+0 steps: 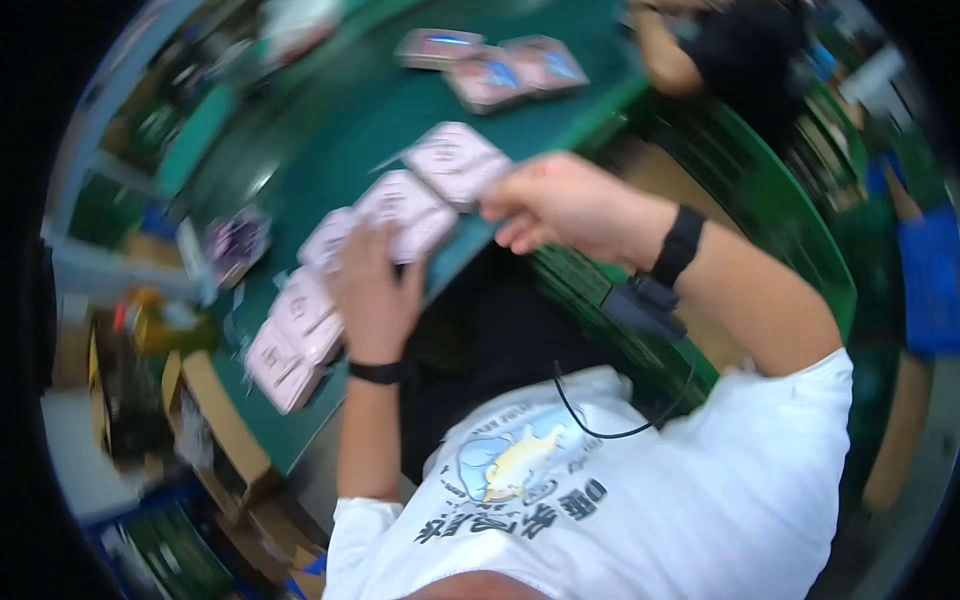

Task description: The person removes a cardboard sheet from a green crate, takes out pink electronic devices, and places them on the table. They then pick up each device, insert a white strip into a slot, and return the assembled devices to the green crate.

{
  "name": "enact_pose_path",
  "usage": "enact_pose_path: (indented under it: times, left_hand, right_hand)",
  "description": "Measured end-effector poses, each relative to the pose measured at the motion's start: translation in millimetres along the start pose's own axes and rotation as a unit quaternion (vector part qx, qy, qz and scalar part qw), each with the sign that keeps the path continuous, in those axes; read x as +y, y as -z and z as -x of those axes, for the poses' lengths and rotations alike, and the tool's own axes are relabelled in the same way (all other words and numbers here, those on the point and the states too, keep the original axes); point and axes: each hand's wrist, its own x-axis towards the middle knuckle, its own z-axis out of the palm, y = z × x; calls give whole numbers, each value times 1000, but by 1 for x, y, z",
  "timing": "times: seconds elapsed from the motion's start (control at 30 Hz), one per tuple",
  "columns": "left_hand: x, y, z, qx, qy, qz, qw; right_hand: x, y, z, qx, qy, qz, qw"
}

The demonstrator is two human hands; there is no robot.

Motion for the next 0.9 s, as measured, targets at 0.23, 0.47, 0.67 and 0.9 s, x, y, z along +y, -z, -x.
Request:
enact_pose_path:
  times: [0.23,0.47,0.67,0.9]
  left_hand:
    - [-4,5,-2,-15,-34,-68,997]
    - [-8,10,3,-25,-30,-81,996]
    - [2,1,1,-20,-45,-21,999]
    - [-2,19,14,0,-8,8,1000]
  right_hand:
    - [149,248,182,263,-9,396,880]
    - [349,287,217,-5,-435,375,818]
    - [418,345,289,-14,-339,436,834]
    - [278,321,204,-42,-438,460,771]
